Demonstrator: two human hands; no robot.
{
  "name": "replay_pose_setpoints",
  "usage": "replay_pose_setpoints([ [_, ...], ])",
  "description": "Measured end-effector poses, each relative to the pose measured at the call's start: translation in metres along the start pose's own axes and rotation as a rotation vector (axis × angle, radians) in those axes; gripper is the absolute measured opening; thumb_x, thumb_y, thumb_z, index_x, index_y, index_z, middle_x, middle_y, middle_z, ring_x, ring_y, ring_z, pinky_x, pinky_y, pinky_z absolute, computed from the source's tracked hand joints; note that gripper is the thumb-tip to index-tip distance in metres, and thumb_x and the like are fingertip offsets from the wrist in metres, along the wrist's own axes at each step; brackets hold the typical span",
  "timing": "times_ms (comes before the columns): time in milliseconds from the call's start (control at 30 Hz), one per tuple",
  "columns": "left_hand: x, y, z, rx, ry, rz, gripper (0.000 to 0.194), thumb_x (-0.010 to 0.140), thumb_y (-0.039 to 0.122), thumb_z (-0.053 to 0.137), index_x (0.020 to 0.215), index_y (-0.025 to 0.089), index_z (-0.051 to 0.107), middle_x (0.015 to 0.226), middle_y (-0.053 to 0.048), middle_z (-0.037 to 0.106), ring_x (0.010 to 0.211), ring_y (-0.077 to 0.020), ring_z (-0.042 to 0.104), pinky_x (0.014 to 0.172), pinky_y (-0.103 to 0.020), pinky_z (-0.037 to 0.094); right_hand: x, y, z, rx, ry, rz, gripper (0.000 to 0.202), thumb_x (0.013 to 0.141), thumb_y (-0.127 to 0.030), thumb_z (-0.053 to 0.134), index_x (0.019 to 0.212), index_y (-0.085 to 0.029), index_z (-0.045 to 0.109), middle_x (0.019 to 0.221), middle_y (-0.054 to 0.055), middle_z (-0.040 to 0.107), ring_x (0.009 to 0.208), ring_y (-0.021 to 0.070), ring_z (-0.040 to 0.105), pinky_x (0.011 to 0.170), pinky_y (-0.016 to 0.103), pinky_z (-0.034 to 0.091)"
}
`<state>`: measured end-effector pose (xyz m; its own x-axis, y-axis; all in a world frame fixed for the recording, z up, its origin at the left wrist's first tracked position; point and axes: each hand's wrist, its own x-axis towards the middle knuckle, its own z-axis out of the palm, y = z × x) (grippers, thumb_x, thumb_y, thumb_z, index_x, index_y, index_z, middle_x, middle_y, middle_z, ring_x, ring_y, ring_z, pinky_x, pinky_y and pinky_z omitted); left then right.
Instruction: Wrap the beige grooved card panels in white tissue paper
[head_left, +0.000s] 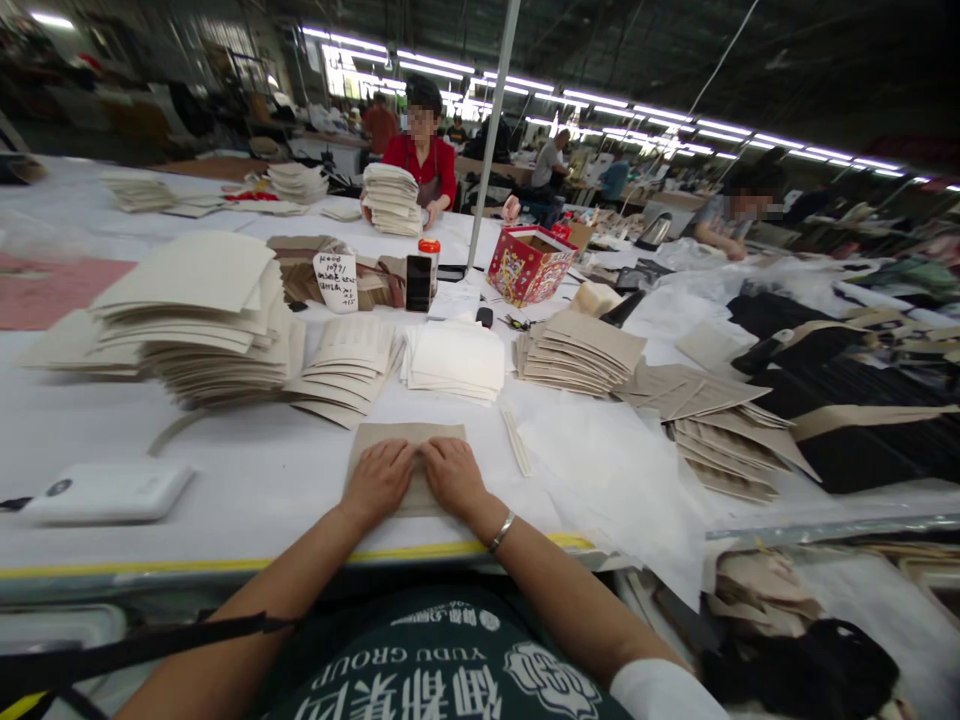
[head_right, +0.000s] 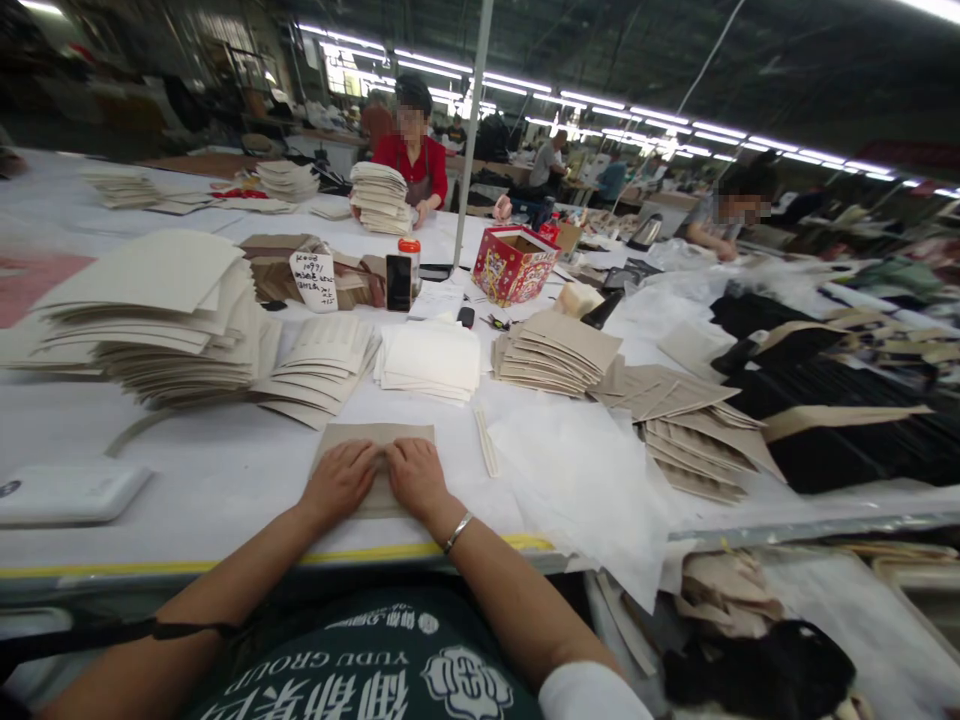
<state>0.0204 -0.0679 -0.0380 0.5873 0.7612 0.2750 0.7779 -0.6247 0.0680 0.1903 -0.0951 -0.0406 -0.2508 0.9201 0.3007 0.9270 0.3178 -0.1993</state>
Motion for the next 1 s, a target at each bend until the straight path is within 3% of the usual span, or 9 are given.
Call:
replay_pose_setpoints([
  [167,0.009,0.008,0.005,0.020,-0.026,-0.027,0.023,0.082,0.032,0.046,0.097,0.018,0.056,0.101,-0.009,0.057,0.094,-0.0240,0.049,0.080,-0.037,0.038,0.007,-0.002,0.007,-0.010,-0.030,0.052,0.013,0.084,-0.023,0.046,0.090,-0.019,0.057,0.093,0.007,0.055,0.089,0.0198,0.043,0.078,0.032,0.033],
  [300,0.010,-0.016,-0.008,0.141,-0.070,-0.192,0.029,0.081,0.042,0.044,0.086,0.016,0.057,0.088,-0.010,0.056,0.087,-0.0251,0.050,0.072,-0.036,0.039,0.007,0.016,-0.002,-0.111,-0.049,0.169,0.012,0.082,-0.025,0.048,0.083,-0.017,0.057,0.086,0.008,0.054,0.085,0.0215,0.044,0.074,0.033,0.033],
  [433,0.006,-0.035,-0.014,0.189,-0.066,-0.305,0.027,0.084,0.034,0.039,0.083,0.014,0.057,0.084,-0.012,0.057,0.083,-0.0259,0.052,0.070,-0.038,0.039,0.009,0.025,-0.011,-0.123,-0.077,0.188,0.015,0.084,-0.026,0.046,0.082,-0.016,0.057,0.082,0.008,0.055,0.081,0.0214,0.045,0.071,0.033,0.033],
  [567,0.010,-0.025,-0.005,0.057,0.040,-0.156,0.023,0.085,0.021,0.037,0.095,0.015,0.057,0.099,-0.011,0.058,0.096,-0.0245,0.050,0.083,-0.039,0.037,0.020,0.011,-0.006,-0.020,-0.035,0.113,0.016,0.085,-0.019,0.044,0.091,-0.019,0.058,0.089,0.007,0.055,0.086,0.0202,0.045,0.075,0.033,0.033],
  [667,0.018,-0.010,0.007,-0.061,0.029,-0.041,0.027,0.083,0.019,0.040,0.107,0.017,0.052,0.109,-0.009,0.056,0.101,-0.0213,0.048,0.086,-0.036,0.037,0.028,-0.002,0.005,0.064,-0.050,0.056,0.022,0.083,-0.015,0.044,0.101,-0.020,0.057,0.095,0.006,0.055,0.089,0.0187,0.044,0.079,0.031,0.033],
  [867,0.025,-0.010,0.012,-0.070,-0.002,-0.059,0.024,0.082,0.032,0.047,0.100,0.020,0.057,0.100,-0.008,0.056,0.094,-0.0224,0.048,0.082,-0.036,0.039,0.030,0.003,0.013,0.071,-0.034,0.108,0.013,0.082,-0.024,0.050,0.092,-0.019,0.057,0.091,0.005,0.054,0.087,0.0190,0.044,0.079,0.032,0.033],
  [1000,0.025,-0.013,0.006,-0.062,-0.038,-0.029,0.031,0.082,0.034,0.046,0.111,0.024,0.054,0.101,-0.006,0.055,0.094,-0.0218,0.048,0.081,-0.035,0.037,0.032,0.009,0.011,0.097,-0.065,0.095,0.014,0.083,-0.027,0.051,0.093,-0.020,0.057,0.091,0.004,0.054,0.087,0.0179,0.045,0.078,0.030,0.033],
])
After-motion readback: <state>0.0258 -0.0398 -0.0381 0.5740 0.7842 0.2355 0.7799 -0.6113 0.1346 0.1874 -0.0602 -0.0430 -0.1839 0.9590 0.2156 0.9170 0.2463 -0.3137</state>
